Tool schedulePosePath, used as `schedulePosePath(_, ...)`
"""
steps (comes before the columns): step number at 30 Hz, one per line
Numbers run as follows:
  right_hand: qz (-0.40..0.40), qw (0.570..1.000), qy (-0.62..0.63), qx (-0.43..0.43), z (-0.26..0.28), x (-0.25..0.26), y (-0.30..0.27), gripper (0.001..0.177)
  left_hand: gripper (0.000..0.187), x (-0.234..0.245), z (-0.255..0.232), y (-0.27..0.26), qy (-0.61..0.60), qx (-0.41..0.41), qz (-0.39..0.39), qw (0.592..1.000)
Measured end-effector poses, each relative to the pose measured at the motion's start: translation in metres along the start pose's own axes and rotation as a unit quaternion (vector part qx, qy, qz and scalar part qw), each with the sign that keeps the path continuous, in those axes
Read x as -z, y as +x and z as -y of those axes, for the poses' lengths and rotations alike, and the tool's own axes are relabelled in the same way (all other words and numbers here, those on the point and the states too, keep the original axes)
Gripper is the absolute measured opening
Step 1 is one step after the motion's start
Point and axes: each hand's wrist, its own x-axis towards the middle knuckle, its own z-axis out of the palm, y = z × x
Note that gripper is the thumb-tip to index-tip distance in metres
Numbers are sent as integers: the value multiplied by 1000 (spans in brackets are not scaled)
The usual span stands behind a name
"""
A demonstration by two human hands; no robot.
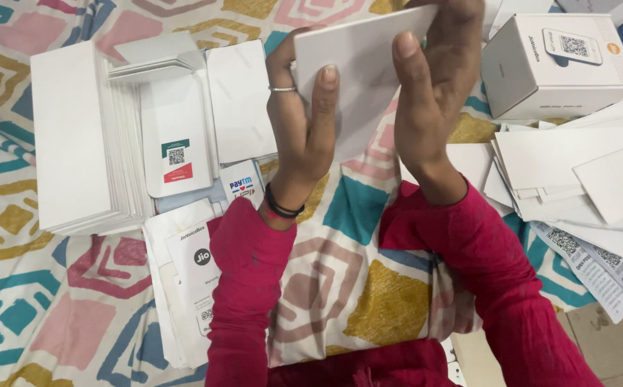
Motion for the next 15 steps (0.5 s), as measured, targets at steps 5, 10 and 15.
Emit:
schedulePosePath(5,37,998,-32,-47,4,-8,1,40,47,-2,-3,-7,38,1,-28,999)
schedulePosePath(10,26,993,-63,-94,-14,-7,-7,61,53,-10,14,-6,12,41,-83,996)
schedulePosePath(15,30,970,-66,-232,-65,-6,-21,68,51,-16,48,-14,40,168,-133,976)
